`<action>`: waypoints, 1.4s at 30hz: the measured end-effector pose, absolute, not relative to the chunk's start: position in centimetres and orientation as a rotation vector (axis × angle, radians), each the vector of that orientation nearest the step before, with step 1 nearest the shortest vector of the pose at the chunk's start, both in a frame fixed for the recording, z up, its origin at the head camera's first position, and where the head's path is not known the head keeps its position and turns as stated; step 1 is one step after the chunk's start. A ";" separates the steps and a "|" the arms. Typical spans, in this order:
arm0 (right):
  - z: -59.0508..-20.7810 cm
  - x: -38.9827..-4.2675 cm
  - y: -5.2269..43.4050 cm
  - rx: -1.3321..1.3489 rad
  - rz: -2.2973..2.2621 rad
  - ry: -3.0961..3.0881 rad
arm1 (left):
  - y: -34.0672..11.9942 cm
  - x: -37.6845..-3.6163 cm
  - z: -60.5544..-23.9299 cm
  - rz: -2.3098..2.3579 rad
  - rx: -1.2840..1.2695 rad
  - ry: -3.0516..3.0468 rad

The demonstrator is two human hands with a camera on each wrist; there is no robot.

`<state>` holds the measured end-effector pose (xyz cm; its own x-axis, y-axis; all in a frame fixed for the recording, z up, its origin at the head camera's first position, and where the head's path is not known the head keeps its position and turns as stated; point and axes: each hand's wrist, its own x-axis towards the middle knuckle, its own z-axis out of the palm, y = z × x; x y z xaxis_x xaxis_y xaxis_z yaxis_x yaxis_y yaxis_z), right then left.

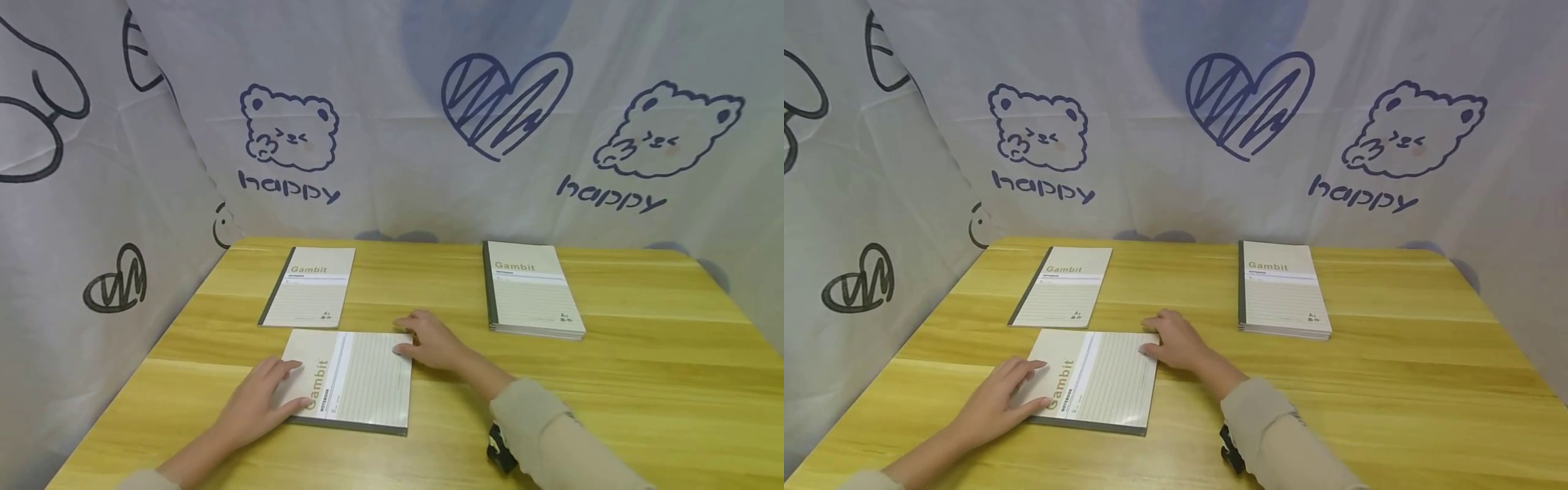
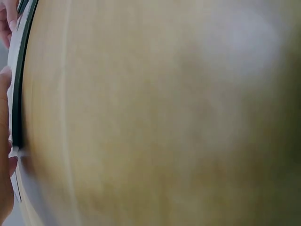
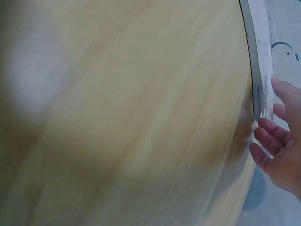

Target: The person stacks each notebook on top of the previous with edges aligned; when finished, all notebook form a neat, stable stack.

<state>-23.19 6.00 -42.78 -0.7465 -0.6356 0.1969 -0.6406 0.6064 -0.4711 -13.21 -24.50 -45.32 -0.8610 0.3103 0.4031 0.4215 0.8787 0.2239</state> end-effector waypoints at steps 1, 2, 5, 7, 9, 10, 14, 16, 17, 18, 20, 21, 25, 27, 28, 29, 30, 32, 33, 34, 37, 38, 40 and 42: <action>-42.8 -23.2 5.9 1.113 0.827 -2.807 | -24.7 -13.1 -45.4 -0.429 -0.538 -2.696; -42.8 -23.1 5.8 1.110 0.824 -2.808 | -24.9 -13.1 -45.4 -0.420 -0.538 -2.700; -42.8 -23.0 5.4 1.090 0.826 -2.835 | -25.4 -13.0 -45.3 -0.381 -0.559 -2.717; -42.8 -23.0 5.0 1.074 0.813 -2.859 | -25.8 -12.9 -45.2 -0.355 -0.584 -2.730; -42.7 -22.9 4.6 1.051 0.812 -2.890 | -26.1 -12.8 -45.1 -0.344 -0.613 -2.739; -42.7 -22.9 4.4 1.038 0.811 -2.906 | -26.2 -12.8 -45.1 -0.343 -0.626 -2.741; -42.6 -22.9 3.9 0.974 0.836 -2.957 | -26.4 -12.9 -45.1 -0.367 -0.660 -2.743; -42.6 -22.9 3.8 0.941 0.853 -2.979 | -26.4 -13.0 -45.0 -0.386 -0.660 -2.754; -42.6 -22.9 3.8 0.931 0.857 -2.985 | -26.4 -13.0 -45.0 -0.400 -0.658 -2.761; -42.6 -22.9 3.8 0.924 0.860 -2.991 | -26.4 -13.0 -45.0 -0.413 -0.655 -2.769; -42.5 -22.9 3.8 0.912 0.863 -3.003 | -26.3 -13.1 -44.9 -0.447 -0.651 -2.782; -42.5 -22.9 3.8 0.907 0.866 -3.010 | -26.3 -13.1 -44.9 -0.463 -0.650 -2.785; -42.4 -22.8 3.9 0.905 0.867 -3.027 | -26.3 -13.2 -44.7 -0.515 -0.649 -2.802; -42.4 -22.8 3.9 0.909 0.863 -3.030 | -26.3 -13.3 -44.7 -0.539 -0.649 -2.815; -42.4 -22.8 4.0 0.910 0.858 -3.030 | -26.3 -13.3 -44.6 -0.550 -0.649 -2.823; -42.4 -22.8 4.0 0.909 0.853 -3.030 | -26.3 -13.3 -44.7 -0.560 -0.651 -2.828; -42.4 -22.8 4.1 0.910 0.847 -3.032 | -26.2 -13.3 -44.7 -0.568 -0.650 -2.832; -42.4 -22.9 4.2 0.908 0.839 -3.041 | -26.1 -13.3 -44.7 -0.581 -0.653 -2.835; -42.4 -22.9 4.2 0.906 0.838 -3.045 | -26.1 -13.3 -44.7 -0.583 -0.655 -2.833; -42.4 -22.9 4.3 0.906 0.843 -3.047 | -26.0 -13.3 -44.8 -0.582 -0.657 -2.829; -42.2 -23.0 4.4 0.921 0.879 -3.050 | -25.8 -13.3 -44.9 -0.591 -0.663 -2.813; -42.2 -23.1 4.5 0.930 0.900 -3.051 | -25.7 -13.3 -44.9 -0.592 -0.662 -2.812; -42.1 -23.1 4.7 0.949 0.954 -3.052 | -25.4 -13.3 -45.0 -0.597 -0.655 -2.811; -42.0 -23.2 4.9 0.964 1.005 -3.058 | -25.1 -13.1 -45.1 -0.599 -0.645 -2.811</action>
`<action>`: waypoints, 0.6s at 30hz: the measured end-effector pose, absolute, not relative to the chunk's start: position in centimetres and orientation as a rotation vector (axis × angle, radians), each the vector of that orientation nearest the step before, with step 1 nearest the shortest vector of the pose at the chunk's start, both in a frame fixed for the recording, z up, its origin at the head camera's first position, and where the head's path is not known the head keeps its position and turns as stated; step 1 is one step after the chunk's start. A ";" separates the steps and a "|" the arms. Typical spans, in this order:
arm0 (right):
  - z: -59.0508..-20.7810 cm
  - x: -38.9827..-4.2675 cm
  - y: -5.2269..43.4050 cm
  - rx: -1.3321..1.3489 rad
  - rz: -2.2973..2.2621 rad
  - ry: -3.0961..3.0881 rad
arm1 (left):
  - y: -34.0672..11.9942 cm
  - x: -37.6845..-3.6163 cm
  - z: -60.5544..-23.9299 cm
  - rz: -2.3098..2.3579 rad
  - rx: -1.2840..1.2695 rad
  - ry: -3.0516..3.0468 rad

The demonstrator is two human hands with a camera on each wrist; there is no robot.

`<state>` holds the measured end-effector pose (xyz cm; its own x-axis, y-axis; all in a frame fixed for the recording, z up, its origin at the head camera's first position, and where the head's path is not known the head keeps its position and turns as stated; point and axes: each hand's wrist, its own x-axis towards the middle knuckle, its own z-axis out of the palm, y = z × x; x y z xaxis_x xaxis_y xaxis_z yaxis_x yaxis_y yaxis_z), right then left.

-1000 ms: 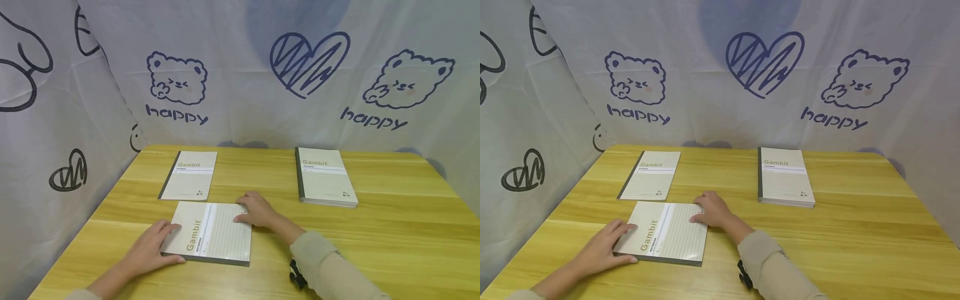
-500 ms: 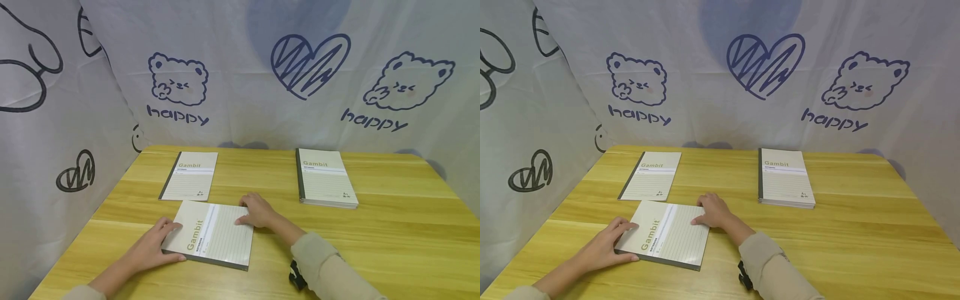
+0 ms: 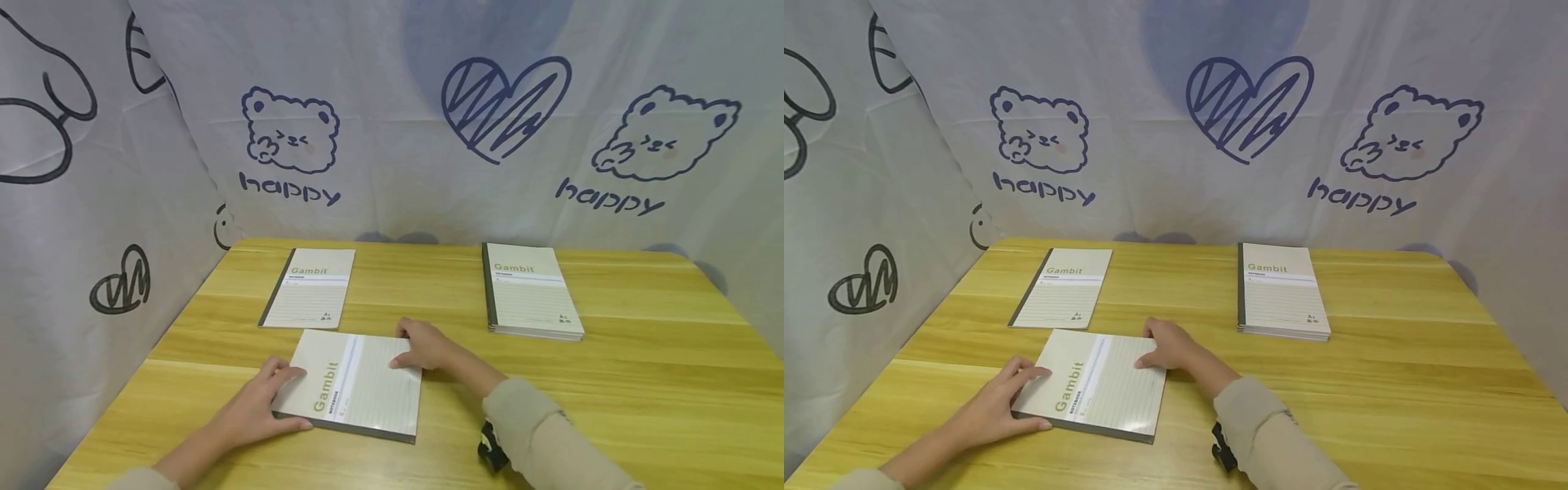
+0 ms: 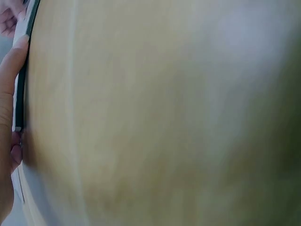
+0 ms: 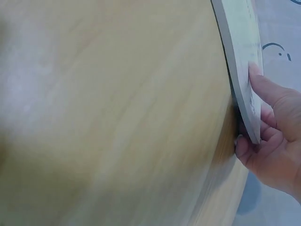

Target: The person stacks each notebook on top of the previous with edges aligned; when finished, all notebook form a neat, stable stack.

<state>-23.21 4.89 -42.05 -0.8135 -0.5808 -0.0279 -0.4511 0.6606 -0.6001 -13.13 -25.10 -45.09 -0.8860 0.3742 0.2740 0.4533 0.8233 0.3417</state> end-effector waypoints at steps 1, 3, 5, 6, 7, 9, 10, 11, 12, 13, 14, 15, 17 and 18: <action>-42.0 -23.3 5.0 -0.841 -0.886 2.642 | -24.9 -13.1 -45.2 -0.593 -0.640 -2.812; -42.0 -23.4 5.4 -0.858 -0.908 2.606 | -24.5 -12.9 -45.3 -0.588 -0.638 -2.803; -41.9 -23.6 5.8 -0.893 -0.924 2.566 | -24.2 -12.9 -45.4 -0.581 -0.648 -2.791; -41.8 -23.7 6.0 -0.917 -0.929 2.545 | -24.1 -12.9 -45.4 -0.580 -0.654 -2.785; -41.8 -23.8 6.2 -0.934 -0.937 2.520 | -24.0 -12.9 -45.5 -0.579 -0.661 -2.779; -41.6 -23.9 6.6 -0.963 -0.956 2.468 | -23.8 -12.9 -45.5 -0.577 -0.677 -2.764; -41.5 -24.0 6.8 -0.971 -0.969 2.439 | -23.7 -12.9 -45.5 -0.577 -0.686 -2.760; -41.4 -24.1 7.0 -0.986 -0.979 2.415 | -23.7 -12.9 -45.6 -0.579 -0.691 -2.757; -41.3 -24.2 7.1 -0.992 -0.990 2.390 | -23.6 -12.9 -45.6 -0.581 -0.695 -2.757; -41.2 -24.3 7.3 -0.996 -1.010 2.363 | -23.5 -13.0 -45.6 -0.575 -0.701 -2.757; -41.2 -24.4 7.5 -1.003 -1.028 2.338 | -23.4 -13.0 -45.6 -0.576 -0.704 -2.759; -41.1 -24.5 7.6 -1.015 -1.041 2.315 | -23.3 -13.0 -45.6 -0.576 -0.703 -2.766; -41.1 -24.8 7.9 -1.051 -1.055 2.280 | -23.0 -13.1 -45.6 -0.571 -0.703 -2.778; -41.0 -24.9 8.0 -1.058 -1.061 2.259 | -22.9 -13.1 -45.5 -0.567 -0.702 -2.786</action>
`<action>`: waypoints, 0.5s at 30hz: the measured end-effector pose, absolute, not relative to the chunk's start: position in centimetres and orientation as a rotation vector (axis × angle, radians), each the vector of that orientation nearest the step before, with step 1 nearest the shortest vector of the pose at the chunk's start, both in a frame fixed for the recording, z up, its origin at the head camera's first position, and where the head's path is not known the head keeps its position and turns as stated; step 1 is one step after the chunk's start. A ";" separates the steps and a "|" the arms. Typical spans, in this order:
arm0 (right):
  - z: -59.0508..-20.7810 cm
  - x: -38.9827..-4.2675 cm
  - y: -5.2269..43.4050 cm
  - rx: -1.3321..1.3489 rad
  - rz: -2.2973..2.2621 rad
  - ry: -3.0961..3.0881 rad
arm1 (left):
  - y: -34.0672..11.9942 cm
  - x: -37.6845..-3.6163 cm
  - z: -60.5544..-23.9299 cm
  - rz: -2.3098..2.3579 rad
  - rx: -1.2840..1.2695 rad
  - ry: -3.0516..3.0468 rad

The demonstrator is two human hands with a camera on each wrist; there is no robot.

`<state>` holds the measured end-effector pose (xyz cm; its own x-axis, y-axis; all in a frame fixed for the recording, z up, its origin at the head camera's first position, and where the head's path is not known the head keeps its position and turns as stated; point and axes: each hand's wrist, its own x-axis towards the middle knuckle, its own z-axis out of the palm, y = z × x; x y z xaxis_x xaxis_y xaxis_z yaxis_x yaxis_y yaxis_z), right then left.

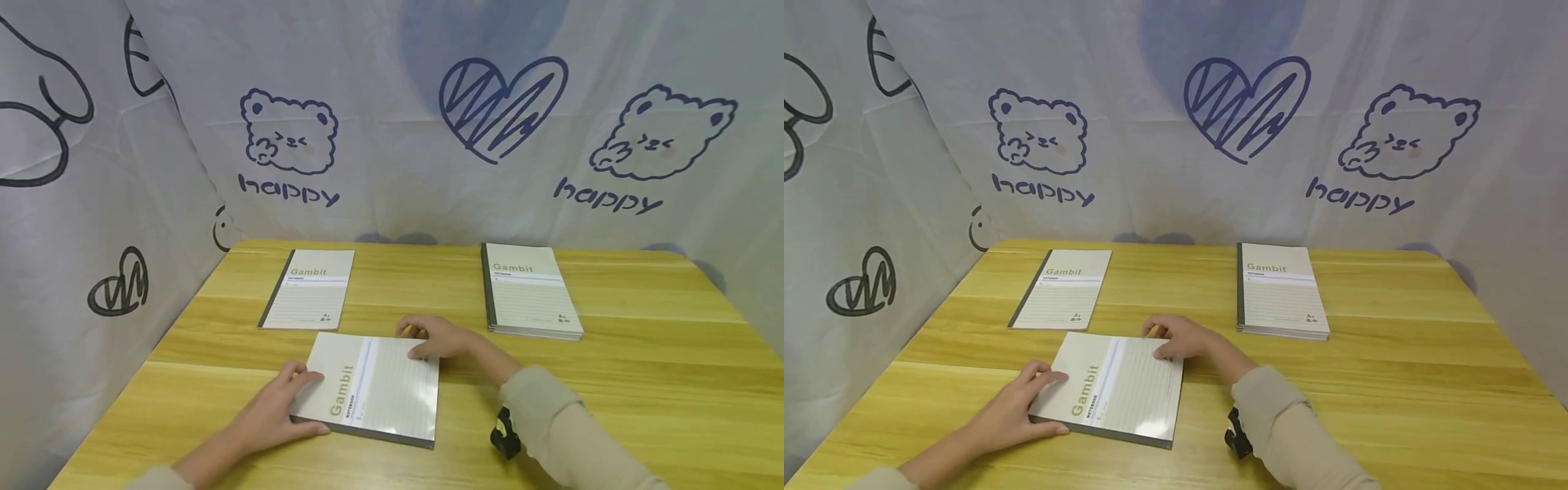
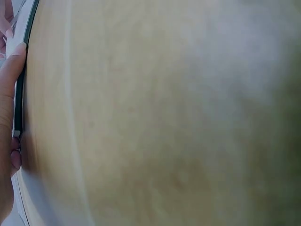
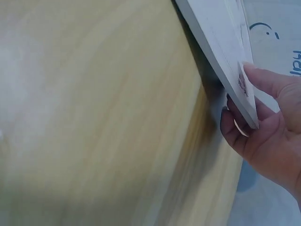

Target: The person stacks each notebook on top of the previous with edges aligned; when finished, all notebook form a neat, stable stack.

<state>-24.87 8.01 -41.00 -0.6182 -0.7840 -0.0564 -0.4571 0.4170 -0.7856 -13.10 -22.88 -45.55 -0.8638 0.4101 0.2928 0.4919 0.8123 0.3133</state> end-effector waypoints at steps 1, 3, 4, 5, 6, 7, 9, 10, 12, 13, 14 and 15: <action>-40.9 -25.0 8.2 -1.076 -1.058 2.244 | -22.7 -13.2 -45.5 -0.562 -0.703 -2.794; -40.7 -25.1 8.4 -1.110 -1.043 2.220 | -22.4 -13.3 -45.4 -0.564 -0.711 -2.804; -40.5 -25.2 8.6 -1.120 -1.037 2.209 | -22.2 -13.4 -45.4 -0.561 -0.722 -2.805; -40.4 -25.2 8.7 -1.124 -1.033 2.197 | -22.1 -13.5 -45.3 -0.562 -0.735 -2.806; -40.3 -25.3 8.9 -1.127 -1.027 2.189 | -21.9 -13.5 -45.3 -0.562 -0.746 -2.806; -40.2 -25.3 9.1 -1.127 -1.018 2.187 | -21.8 -13.6 -45.3 -0.562 -0.760 -2.804; -40.0 -25.3 9.4 -1.110 -1.013 2.180 | -21.5 -13.8 -45.3 -0.558 -0.788 -2.801; -39.9 -25.4 9.6 -1.102 -1.012 2.179 | -21.3 -13.9 -45.3 -0.562 -0.798 -2.801; -39.8 -25.4 10.0 -1.085 -1.007 2.183 | -21.0 -14.1 -45.3 -0.563 -0.815 -2.796; -39.7 -25.5 10.2 -1.075 -1.006 2.182 | -20.8 -14.2 -45.3 -0.565 -0.820 -2.797; -39.7 -25.5 10.4 -1.066 -1.007 2.180 | -20.6 -14.3 -45.3 -0.567 -0.828 -2.792; -39.6 -25.6 10.6 -1.057 -1.007 2.179 | -20.4 -14.4 -45.3 -0.570 -0.835 -2.790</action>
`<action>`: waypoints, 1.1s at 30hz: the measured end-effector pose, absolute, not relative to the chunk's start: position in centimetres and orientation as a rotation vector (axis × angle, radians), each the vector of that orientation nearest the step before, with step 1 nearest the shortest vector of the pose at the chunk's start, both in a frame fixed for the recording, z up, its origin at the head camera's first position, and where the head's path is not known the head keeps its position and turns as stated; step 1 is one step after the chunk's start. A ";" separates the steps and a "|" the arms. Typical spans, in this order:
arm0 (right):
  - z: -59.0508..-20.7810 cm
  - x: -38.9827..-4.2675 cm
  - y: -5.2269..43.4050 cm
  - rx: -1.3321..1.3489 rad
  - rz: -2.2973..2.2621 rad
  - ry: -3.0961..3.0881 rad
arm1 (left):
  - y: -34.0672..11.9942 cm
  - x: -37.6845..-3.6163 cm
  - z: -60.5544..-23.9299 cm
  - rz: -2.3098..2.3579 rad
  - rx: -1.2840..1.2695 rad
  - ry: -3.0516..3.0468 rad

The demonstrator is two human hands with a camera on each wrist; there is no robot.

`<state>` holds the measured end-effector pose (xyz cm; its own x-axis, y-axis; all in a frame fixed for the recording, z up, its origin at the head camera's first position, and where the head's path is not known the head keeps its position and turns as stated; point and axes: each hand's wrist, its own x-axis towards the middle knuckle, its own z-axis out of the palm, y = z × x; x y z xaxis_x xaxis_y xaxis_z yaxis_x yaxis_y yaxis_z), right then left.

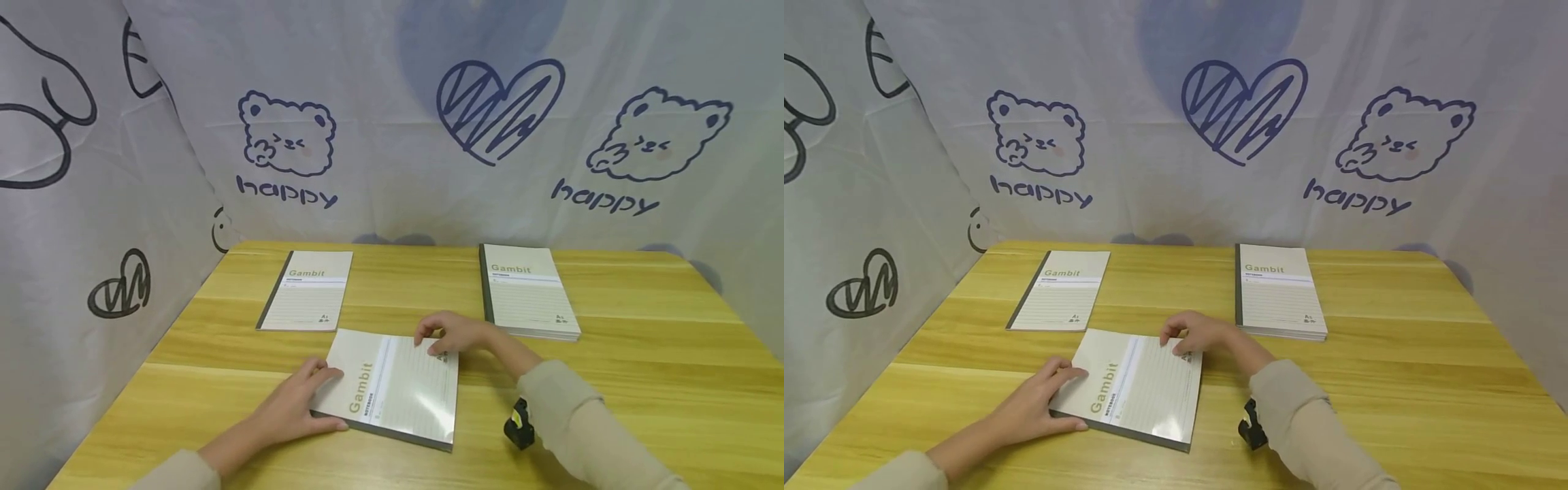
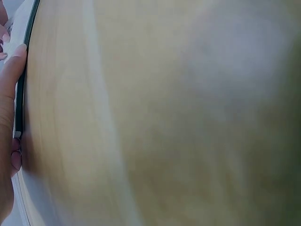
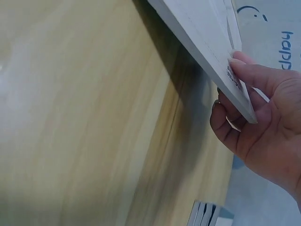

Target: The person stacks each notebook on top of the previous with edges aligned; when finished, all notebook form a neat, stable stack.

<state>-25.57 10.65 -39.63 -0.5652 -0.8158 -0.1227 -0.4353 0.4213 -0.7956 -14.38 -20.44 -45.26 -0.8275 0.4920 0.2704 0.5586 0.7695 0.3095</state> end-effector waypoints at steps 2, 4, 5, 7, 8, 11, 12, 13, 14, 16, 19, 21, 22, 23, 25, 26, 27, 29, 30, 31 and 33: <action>-39.6 -25.7 11.1 -1.044 -1.002 2.178 | -20.1 -14.6 -45.2 -0.563 -0.850 -2.780; -39.5 -25.8 11.6 -1.030 -1.003 2.169 | -19.7 -14.8 -45.2 -0.563 -0.867 -2.773; -39.5 -25.8 11.9 -1.022 -1.002 2.167 | -19.5 -14.9 -45.2 -0.565 -0.877 -2.771; -39.5 -25.8 12.3 -1.015 -1.001 2.168 | -19.2 -15.2 -45.2 -0.561 -0.888 -2.769; -39.5 -25.8 12.6 -1.011 -1.002 2.172 | -19.1 -15.3 -45.1 -0.560 -0.891 -2.770; -39.6 -25.9 13.2 -0.997 -1.018 2.192 | -18.7 -15.7 -45.0 -0.572 -0.880 -2.766; -39.7 -25.9 13.5 -0.992 -1.027 2.201 | -18.6 -15.8 -45.0 -0.567 -0.873 -2.760; -39.8 -25.9 13.7 -0.986 -1.037 2.210 | -18.5 -15.9 -45.0 -0.564 -0.861 -2.754; -39.9 -25.8 13.9 -0.978 -1.048 2.219 | -18.4 -16.0 -44.9 -0.563 -0.848 -2.750; -40.0 -25.7 14.4 -0.962 -1.067 2.238 | -18.2 -16.2 -44.9 -0.559 -0.819 -2.739; -40.3 -25.6 14.9 -0.940 -1.086 2.268 | -18.0 -16.5 -44.9 -0.551 -0.782 -2.736; -40.5 -25.5 15.3 -0.933 -1.101 2.285 | -17.8 -16.8 -44.9 -0.543 -0.762 -2.740; -40.6 -25.4 15.4 -0.930 -1.109 2.291 | -17.8 -16.9 -44.9 -0.538 -0.756 -2.742; -40.7 -25.4 15.6 -0.943 -1.112 2.303 | -17.7 -17.1 -44.9 -0.536 -0.751 -2.742; -40.9 -25.3 15.8 -0.942 -1.133 2.318 | -17.6 -17.3 -44.9 -0.541 -0.731 -2.745; -40.9 -25.2 15.9 -0.945 -1.144 2.325 | -17.5 -17.4 -44.9 -0.547 -0.719 -2.745; -41.0 -25.2 16.1 -0.944 -1.159 2.330 | -17.4 -17.5 -44.8 -0.555 -0.705 -2.745; -41.2 -25.1 16.2 -0.932 -1.191 2.346 | -17.2 -17.7 -44.8 -0.570 -0.676 -2.747; -41.3 -25.0 16.3 -0.915 -1.212 2.352 | -17.1 -17.8 -44.8 -0.575 -0.661 -2.749; -41.4 -25.0 16.3 -0.900 -1.228 2.364 | -17.0 -17.9 -44.7 -0.578 -0.649 -2.750; -41.6 -24.8 16.3 -0.853 -1.257 2.398 | -16.7 -18.3 -44.7 -0.573 -0.638 -2.745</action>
<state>-24.83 16.34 -41.63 -0.7780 -0.6283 0.0074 -0.3637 0.4406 -0.8207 -18.31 -16.73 -44.69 -0.8684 0.3637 0.3372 0.4682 0.8253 0.3158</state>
